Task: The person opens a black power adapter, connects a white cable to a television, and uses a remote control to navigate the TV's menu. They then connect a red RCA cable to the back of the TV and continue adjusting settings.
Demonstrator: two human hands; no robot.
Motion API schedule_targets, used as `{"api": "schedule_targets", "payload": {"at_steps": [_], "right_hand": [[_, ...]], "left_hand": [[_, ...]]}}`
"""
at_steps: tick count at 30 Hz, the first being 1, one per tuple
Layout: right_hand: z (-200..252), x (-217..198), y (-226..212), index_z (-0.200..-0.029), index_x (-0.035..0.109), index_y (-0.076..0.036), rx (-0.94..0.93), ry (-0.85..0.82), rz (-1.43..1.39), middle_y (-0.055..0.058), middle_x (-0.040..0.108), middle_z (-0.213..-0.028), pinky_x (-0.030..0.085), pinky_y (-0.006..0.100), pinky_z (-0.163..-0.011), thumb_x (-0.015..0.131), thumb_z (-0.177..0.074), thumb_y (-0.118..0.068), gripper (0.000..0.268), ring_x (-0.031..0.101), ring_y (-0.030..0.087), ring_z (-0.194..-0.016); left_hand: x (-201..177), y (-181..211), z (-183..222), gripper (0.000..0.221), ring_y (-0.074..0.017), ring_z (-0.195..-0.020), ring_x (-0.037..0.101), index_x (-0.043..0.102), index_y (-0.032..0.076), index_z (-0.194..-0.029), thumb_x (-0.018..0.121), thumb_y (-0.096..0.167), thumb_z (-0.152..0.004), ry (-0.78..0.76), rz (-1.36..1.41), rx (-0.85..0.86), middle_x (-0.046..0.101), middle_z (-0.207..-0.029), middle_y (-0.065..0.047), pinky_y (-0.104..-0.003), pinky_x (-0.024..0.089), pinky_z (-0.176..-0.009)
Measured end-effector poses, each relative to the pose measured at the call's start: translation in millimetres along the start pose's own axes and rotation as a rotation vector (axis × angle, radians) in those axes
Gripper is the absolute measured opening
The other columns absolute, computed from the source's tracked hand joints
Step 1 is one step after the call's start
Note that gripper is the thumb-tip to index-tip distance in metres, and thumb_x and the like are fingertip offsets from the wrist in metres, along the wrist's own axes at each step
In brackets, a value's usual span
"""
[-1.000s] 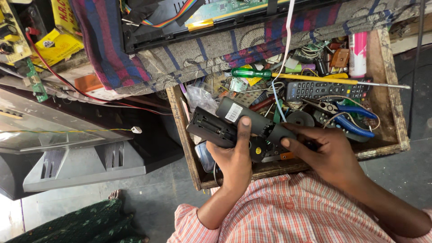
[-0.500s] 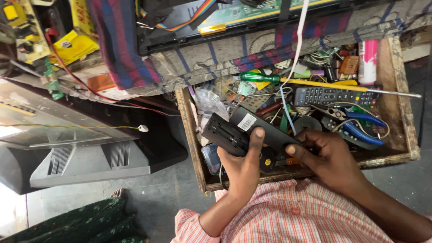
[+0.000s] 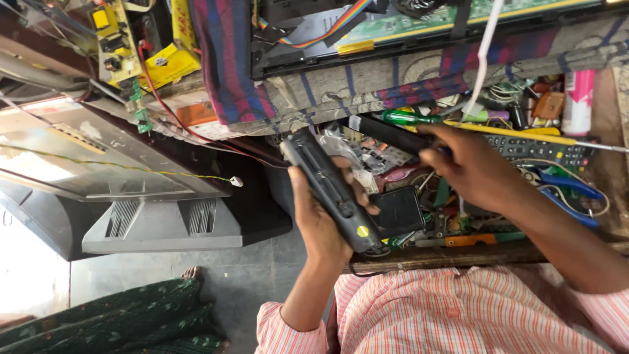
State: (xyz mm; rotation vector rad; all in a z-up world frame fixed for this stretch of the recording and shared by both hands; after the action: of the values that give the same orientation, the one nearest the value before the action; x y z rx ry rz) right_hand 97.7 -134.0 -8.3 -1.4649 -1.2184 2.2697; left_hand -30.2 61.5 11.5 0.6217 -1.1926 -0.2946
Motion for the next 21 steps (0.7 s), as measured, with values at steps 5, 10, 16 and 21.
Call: {"api": "schedule_targets", "payload": {"at_steps": [5,10,16,21], "right_hand": [[39.5,-18.2,18.6,-0.121,0.071,0.002,0.150,0.031,-0.694,0.016,0.076,-0.098,0.062,0.033,-0.078,0.064,-0.095,-0.002,0.027,0.074,0.020,-0.085],[54.3,-13.0,28.3,-0.110,0.067,0.001,0.250,0.107,-1.121,0.013,0.073,-0.098,0.064,0.032,-0.079,0.065,-0.094,-0.004,0.017,0.075,0.022,-0.090],[64.2,1.1,16.6,-0.104,0.064,0.002,0.226,0.051,-1.225,0.016,0.067,-0.092,0.041,0.026,-0.045,0.069,-0.107,-0.016,0.018,0.058,0.018,-0.063],[69.4,-2.4,0.6,-0.122,0.070,-0.006,0.291,-0.016,-1.033,0.006,0.069,-0.087,0.043,0.025,-0.051,0.068,-0.098,-0.020,0.029,0.053,0.012,-0.066]], "left_hand": [[-6.7,-15.8,-4.6,0.073,-0.0199,-0.077,0.065,0.058,-0.004,-0.125,0.032,0.062,-0.110,-0.115,0.013,-0.136,0.056,-0.095,-0.008,-0.039,0.061,-0.068],[-1.7,-41.8,-4.7,0.073,-0.0190,-0.078,0.065,0.057,-0.003,-0.127,0.032,0.064,-0.111,-0.214,0.025,-0.272,0.056,-0.096,-0.006,-0.039,0.061,-0.069],[-2.1,-56.4,1.1,0.074,-0.0180,-0.076,0.066,0.060,0.000,-0.127,0.032,0.066,-0.109,-0.205,-0.054,-0.333,0.058,-0.093,-0.005,-0.038,0.061,-0.069],[-1.3,-63.7,-1.0,0.070,-0.0180,-0.075,0.066,0.060,0.002,-0.127,0.034,0.065,-0.110,-0.104,-0.059,-0.338,0.060,-0.094,-0.005,-0.038,0.061,-0.069]]}}
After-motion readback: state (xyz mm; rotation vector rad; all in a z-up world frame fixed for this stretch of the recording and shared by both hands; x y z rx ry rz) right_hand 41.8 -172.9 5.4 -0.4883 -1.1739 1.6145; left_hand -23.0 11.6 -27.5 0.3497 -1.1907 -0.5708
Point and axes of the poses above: each hand's wrist, its own z-axis away from the middle knuckle, its own x-axis out of the palm, y = z × x, the point moved 1 cm from there along -z, towards the middle knuckle
